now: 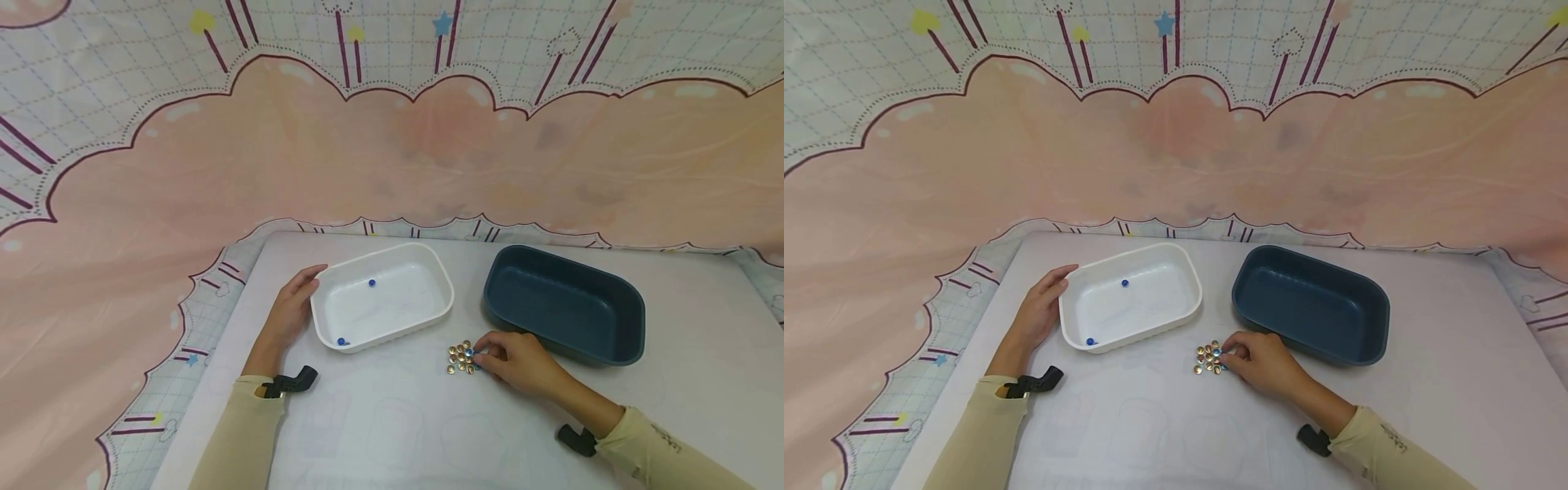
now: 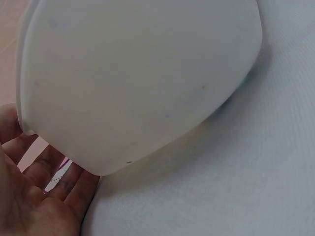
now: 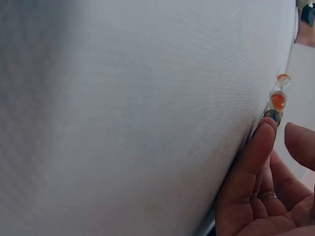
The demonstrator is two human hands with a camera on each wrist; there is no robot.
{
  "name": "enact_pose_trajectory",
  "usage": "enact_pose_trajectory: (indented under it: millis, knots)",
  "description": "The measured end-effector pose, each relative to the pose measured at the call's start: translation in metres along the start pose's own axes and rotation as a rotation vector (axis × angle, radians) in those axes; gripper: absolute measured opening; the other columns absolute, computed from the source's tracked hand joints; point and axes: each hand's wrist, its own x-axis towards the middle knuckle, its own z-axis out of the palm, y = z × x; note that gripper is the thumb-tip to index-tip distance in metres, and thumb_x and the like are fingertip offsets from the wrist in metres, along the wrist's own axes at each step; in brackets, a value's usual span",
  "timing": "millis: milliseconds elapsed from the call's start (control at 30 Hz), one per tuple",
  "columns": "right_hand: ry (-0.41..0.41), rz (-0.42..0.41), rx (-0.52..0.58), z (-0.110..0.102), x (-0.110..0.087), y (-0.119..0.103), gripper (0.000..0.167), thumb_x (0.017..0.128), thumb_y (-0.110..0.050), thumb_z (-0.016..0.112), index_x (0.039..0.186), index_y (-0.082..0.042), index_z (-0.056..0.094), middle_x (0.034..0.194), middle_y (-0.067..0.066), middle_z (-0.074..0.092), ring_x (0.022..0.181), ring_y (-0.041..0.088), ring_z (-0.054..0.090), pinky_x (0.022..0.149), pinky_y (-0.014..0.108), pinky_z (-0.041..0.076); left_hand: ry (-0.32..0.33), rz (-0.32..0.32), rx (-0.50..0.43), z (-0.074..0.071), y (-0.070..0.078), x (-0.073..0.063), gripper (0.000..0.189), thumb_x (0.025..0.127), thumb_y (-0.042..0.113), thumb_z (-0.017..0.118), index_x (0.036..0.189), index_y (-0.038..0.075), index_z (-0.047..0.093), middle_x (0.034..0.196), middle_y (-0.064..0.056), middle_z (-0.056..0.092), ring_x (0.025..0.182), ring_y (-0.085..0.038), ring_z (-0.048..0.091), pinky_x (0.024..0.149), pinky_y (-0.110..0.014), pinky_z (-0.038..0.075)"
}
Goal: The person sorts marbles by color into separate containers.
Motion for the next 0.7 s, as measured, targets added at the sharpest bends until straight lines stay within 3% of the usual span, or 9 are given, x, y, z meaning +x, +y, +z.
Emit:
enact_pose_trajectory:
  millis: [700]
  knots:
    - [0.007, 0.054, 0.013, 0.0027, 0.0015, 0.0007, 0.004, 0.095, -0.016, 0.071, 0.098, -0.015, 0.071, 0.060, -0.009, 0.057, 0.051, 0.008, 0.054, 0.052, 0.024, 0.045, 0.006, -0.018, 0.004, -0.0002, -0.0008, 0.0009, 0.046, 0.109, 0.027, 0.049, 0.149, 0.006, 0.047, 0.151, -0.005, 0.051, 0.131, -0.010, 0.055, 0.104, -0.017, 0.047]
